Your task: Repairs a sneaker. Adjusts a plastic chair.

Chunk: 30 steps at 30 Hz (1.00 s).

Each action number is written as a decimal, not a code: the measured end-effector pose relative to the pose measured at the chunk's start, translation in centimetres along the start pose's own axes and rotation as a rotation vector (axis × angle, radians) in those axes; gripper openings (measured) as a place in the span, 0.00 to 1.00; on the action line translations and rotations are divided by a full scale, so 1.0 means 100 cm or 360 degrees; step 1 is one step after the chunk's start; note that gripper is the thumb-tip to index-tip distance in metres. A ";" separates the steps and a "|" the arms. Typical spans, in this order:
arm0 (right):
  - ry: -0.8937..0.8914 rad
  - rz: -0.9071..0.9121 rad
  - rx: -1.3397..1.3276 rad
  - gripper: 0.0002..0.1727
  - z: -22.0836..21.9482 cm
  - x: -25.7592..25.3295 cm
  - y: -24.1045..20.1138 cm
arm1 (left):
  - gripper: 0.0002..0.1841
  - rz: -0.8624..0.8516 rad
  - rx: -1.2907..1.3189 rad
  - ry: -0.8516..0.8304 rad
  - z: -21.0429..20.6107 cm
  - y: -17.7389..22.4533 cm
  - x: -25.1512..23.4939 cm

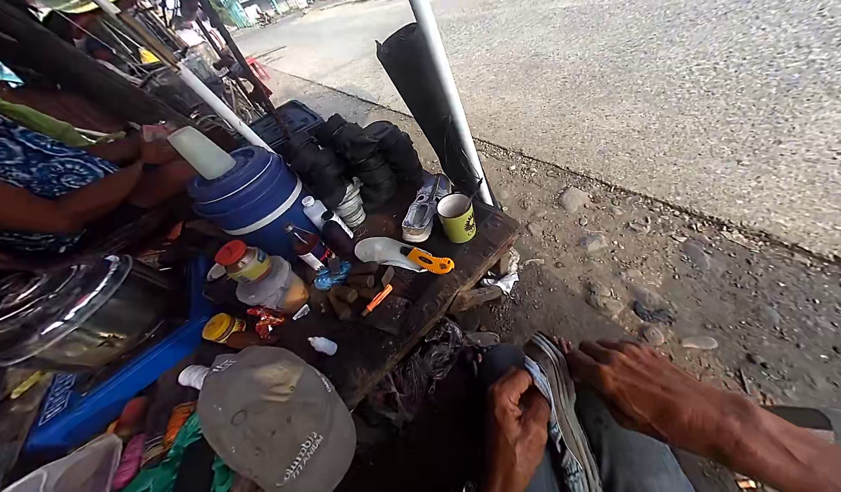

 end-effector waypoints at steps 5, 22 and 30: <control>0.0244 0.0239 0.0206 0.09 -0.001 0.013 0.006 | 0.05 0.0013 0.0099 -0.0130 -0.006 -0.001 -0.002; 0.0488 -0.0378 0.0037 0.36 0.003 0.058 0.039 | 0.07 -0.0077 0.0084 -0.0182 -0.008 0.015 -0.014; 0.0532 -0.0816 -0.0539 0.34 -0.024 0.134 0.051 | 0.08 -0.0172 -0.0145 -0.0192 -0.005 0.013 -0.011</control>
Point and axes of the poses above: each hand's wrist, its own x-axis away from the middle knuckle, its own z-axis out of the back of the hand, y = z × x, the point moved 7 cm from there along -x, towards the middle knuckle, and after that the axes turned 9 degrees about z, right-handed, at the moved point
